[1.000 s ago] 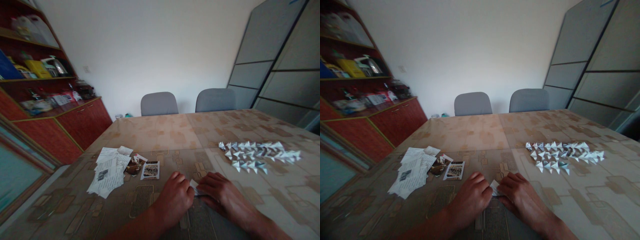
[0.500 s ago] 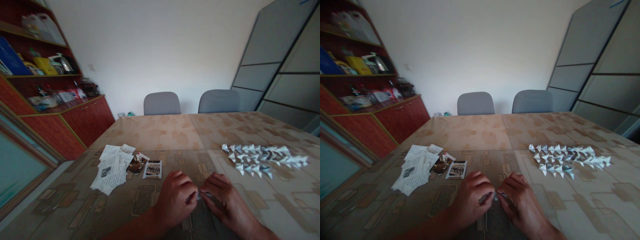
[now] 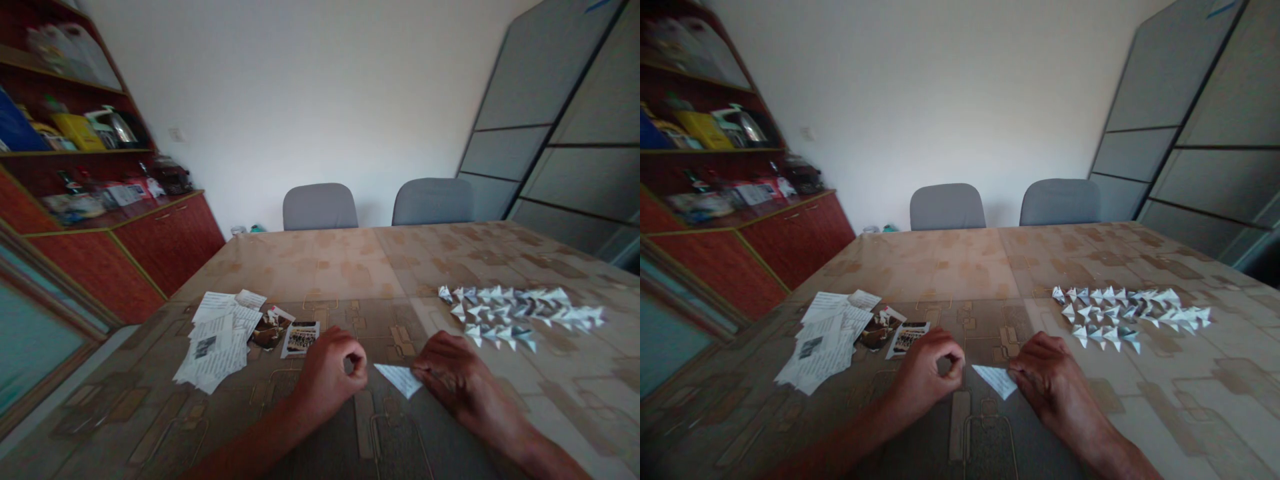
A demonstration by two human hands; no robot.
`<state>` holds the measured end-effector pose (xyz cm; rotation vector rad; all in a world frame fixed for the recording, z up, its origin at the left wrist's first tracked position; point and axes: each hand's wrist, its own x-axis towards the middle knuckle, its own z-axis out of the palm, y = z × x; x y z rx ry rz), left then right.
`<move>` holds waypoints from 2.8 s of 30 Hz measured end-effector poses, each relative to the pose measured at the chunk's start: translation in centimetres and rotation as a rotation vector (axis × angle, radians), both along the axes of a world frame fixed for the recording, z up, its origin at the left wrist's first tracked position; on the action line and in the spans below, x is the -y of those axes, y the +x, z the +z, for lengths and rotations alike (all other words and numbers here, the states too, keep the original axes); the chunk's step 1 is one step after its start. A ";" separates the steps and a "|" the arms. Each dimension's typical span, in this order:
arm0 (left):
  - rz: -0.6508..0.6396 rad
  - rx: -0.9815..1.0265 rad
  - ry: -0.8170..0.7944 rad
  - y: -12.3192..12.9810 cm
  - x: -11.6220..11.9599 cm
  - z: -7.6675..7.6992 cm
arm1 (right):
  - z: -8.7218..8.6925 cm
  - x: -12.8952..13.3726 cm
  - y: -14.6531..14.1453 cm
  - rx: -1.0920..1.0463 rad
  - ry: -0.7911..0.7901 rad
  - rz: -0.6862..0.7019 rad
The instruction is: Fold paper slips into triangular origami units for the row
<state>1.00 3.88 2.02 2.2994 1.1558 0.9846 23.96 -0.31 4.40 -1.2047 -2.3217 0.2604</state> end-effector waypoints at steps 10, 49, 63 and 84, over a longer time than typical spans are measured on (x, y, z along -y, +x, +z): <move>-0.148 -0.023 -0.080 1.3 1.6 0.3 | -0.5 0.5 -1.4 -0.125 -0.036 -0.004; -0.164 0.316 -0.819 -0.1 0.5 0.6 | -1.2 0.5 -0.7 -0.046 0.005 0.135; -0.286 0.386 -0.729 0.0 0.7 0.4 | -2.0 0.8 -1.2 -0.218 0.050 -0.054; -0.085 0.419 -0.633 1.4 2.0 0.0 | -1.6 0.9 -2.2 -0.466 -0.178 -0.160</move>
